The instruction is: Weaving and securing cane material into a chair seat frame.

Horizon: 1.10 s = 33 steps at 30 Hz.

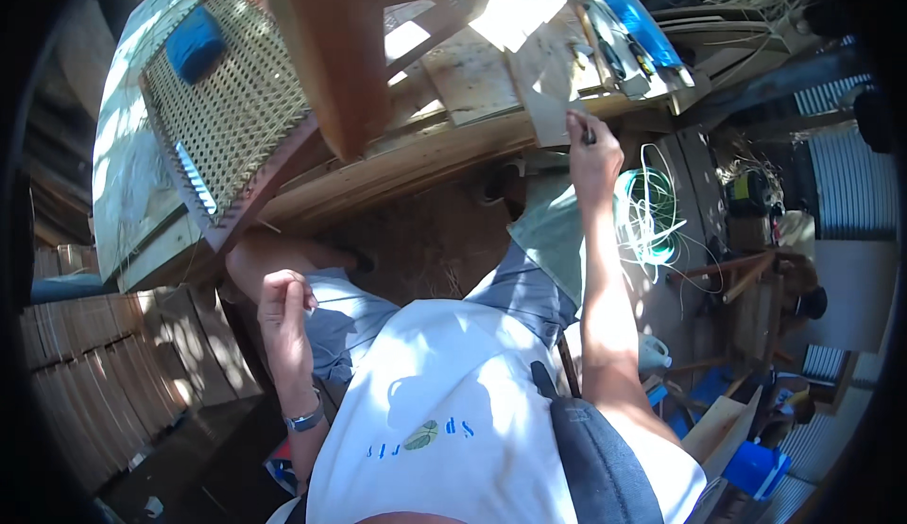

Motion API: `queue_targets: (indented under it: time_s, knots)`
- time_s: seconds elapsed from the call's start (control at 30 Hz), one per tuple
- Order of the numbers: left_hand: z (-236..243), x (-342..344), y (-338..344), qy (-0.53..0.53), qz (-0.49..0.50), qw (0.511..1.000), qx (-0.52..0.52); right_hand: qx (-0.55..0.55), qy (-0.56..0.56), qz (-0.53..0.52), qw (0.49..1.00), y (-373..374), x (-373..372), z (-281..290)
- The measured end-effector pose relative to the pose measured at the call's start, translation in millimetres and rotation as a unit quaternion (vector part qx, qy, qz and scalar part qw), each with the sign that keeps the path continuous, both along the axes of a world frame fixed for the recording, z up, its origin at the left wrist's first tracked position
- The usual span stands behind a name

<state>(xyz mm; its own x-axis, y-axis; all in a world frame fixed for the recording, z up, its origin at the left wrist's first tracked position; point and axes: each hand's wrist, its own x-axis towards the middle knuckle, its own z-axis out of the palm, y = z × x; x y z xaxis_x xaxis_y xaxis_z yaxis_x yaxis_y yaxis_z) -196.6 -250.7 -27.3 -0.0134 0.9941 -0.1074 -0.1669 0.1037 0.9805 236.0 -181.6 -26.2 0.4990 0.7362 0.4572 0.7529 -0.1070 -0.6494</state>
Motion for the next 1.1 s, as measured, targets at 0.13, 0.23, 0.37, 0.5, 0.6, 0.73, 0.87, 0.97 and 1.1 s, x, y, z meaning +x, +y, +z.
queue_targets:
  time_s: [0.13,0.23,0.37,0.5,0.6,0.73,0.87,0.97,1.1]
  knots:
    - [-4.0,24.2,-3.4,0.008,-0.031,0.990,-0.137,0.029,-0.014,-0.066,0.997,43.4,111.5,-11.8]
    - [-3.3,43.0,-5.8,0.064,-0.038,0.990,-0.118,-0.101,-0.164,-0.111,0.975,86.9,198.3,-15.1]
    - [3.2,66.3,-6.6,0.092,-0.048,0.984,-0.146,-0.256,-0.183,-0.059,0.947,142.2,270.1,-20.9]
    - [8.7,89.0,-2.7,0.073,-0.078,0.980,-0.169,-0.340,-0.202,-0.024,0.918,179.5,299.7,-33.3]
    - [8.9,103.9,3.2,0.071,-0.095,0.980,-0.159,-0.278,-0.270,0.000,0.922,170.5,302.4,-33.9]
    - [11.3,116.3,13.7,0.085,-0.106,0.980,-0.145,-0.157,0.128,-0.003,0.979,104.0,258.3,-11.0]
    - [19.9,127.1,29.8,0.057,-0.094,0.984,-0.141,-0.103,0.352,0.167,0.915,5.0,154.0,16.3]
    - [23.0,142.1,43.2,0.043,-0.091,0.988,-0.116,-0.140,0.409,0.144,0.890,-56.6,55.6,1.9]
    - [19.0,156.1,53.2,0.040,-0.100,0.989,-0.104,-0.300,0.473,0.270,0.783,-111.7,-27.0,-14.5]
